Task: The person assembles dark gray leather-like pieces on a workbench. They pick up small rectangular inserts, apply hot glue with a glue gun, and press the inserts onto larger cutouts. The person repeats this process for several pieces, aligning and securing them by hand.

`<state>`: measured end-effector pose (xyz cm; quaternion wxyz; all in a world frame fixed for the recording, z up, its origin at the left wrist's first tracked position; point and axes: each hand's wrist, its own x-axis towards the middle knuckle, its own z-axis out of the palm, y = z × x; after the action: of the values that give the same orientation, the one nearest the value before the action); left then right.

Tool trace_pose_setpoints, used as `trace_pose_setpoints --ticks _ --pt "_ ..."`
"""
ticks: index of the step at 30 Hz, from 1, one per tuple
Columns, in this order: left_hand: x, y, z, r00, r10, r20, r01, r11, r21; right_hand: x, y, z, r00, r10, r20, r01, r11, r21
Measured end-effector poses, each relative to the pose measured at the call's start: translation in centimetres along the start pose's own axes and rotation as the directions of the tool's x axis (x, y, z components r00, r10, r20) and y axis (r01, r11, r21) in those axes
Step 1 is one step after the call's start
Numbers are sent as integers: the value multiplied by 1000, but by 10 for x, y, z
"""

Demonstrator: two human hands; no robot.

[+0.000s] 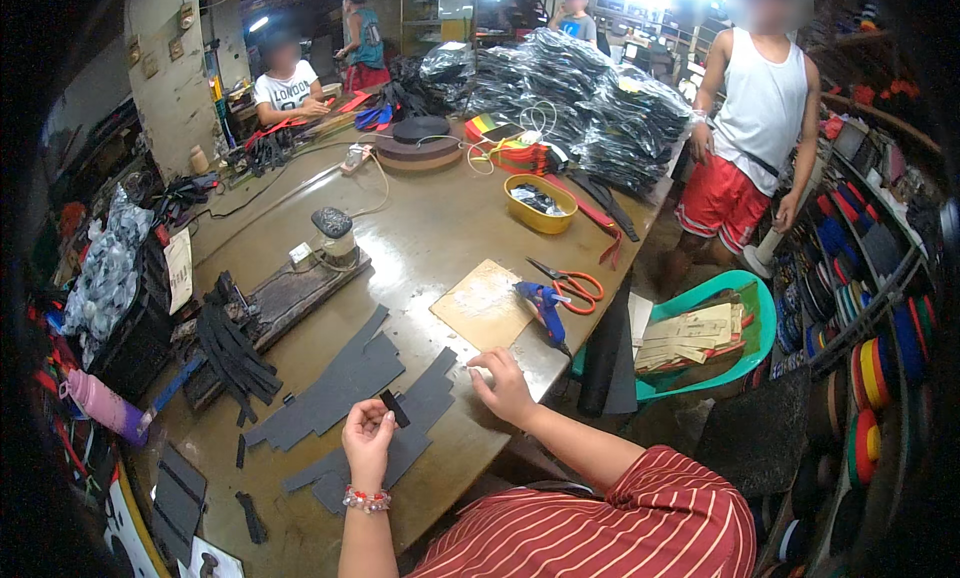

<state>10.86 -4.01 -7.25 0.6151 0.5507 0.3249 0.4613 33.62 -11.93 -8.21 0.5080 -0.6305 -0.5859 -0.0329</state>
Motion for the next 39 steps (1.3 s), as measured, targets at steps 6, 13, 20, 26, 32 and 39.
trace_pose_setpoints --ticks 6,13,20,26,32,39 --pt "-2 0 3 999 44 25 -45 998 32 1 4 1 997 72 -30 -71 997 30" --pt "-3 3 4 1000 -20 19 18 997 74 0 6 3 994 103 -35 -101 993 54" --pt "-3 2 4 1000 11 8 -11 998 61 0 7 3 992 128 -11 -126 986 105" --pt "-3 3 5 1000 -5 22 4 998 65 -1 5 1 984 178 15 -179 976 127" --pt "-5 3 6 999 22 34 -24 998 61 -2 7 2 988 151 11 -151 980 126" --pt "-5 4 7 998 28 62 -36 991 126 -2 4 1 981 193 29 -195 969 150"
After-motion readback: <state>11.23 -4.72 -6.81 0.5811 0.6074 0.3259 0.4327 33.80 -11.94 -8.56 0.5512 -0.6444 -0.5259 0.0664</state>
